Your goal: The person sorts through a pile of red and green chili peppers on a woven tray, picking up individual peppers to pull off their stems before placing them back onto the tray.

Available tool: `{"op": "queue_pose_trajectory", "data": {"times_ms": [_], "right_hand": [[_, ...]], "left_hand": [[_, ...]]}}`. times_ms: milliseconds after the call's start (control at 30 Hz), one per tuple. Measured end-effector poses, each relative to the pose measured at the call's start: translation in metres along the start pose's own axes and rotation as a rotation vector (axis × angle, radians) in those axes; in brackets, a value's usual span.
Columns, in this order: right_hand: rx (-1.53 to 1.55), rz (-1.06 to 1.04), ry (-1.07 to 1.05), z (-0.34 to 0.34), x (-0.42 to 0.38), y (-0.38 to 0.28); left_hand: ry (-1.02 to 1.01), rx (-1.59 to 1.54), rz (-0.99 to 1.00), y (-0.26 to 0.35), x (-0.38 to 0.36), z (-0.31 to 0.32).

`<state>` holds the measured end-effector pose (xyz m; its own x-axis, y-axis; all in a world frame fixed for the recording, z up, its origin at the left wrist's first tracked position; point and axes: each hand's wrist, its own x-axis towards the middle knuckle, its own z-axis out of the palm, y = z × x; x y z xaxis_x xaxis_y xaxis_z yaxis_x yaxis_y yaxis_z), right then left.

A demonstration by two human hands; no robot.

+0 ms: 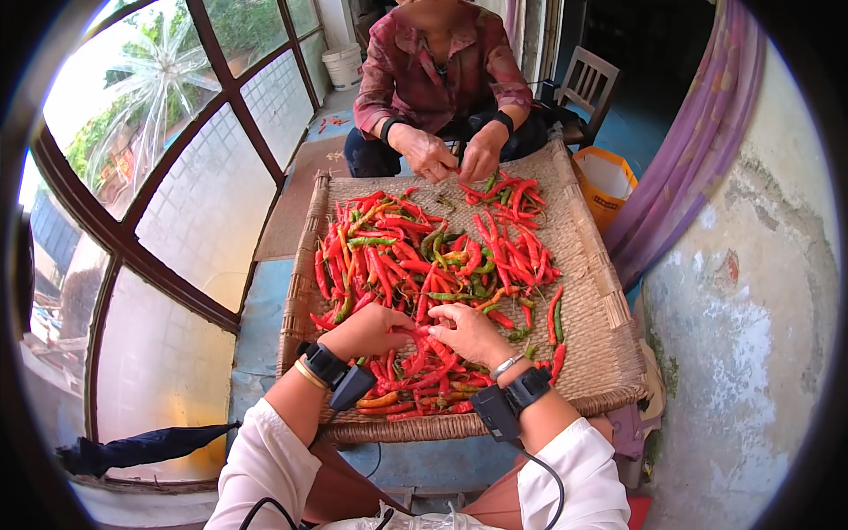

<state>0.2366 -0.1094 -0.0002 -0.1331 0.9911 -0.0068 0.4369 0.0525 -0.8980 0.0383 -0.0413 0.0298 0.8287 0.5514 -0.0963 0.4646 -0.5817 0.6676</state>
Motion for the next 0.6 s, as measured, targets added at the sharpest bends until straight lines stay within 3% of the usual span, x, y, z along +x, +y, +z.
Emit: {"op": "queue_pose_trajectory", "data": {"times_ms": [133,267,333,433,600], "right_hand": [[0.273,0.072,-0.062,0.001,-0.003,-0.014],[0.378,0.089,-0.056,0.002,-0.002,-0.016],[0.379,0.082,-0.017,0.002,-0.001,-0.015],[0.587,0.131,0.062,0.001,-0.001,-0.015],[0.810,0.198,0.215,-0.016,-0.001,-0.016]], "left_hand": [[0.023,-0.247,0.015,0.004,0.000,0.002],[0.040,-0.217,0.047,0.007,0.002,0.010],[0.125,-0.345,0.022,0.002,0.005,0.019],[0.079,-0.799,-0.160,0.003,0.008,0.024],[0.169,-0.743,-0.129,0.008,0.006,0.018]]}}
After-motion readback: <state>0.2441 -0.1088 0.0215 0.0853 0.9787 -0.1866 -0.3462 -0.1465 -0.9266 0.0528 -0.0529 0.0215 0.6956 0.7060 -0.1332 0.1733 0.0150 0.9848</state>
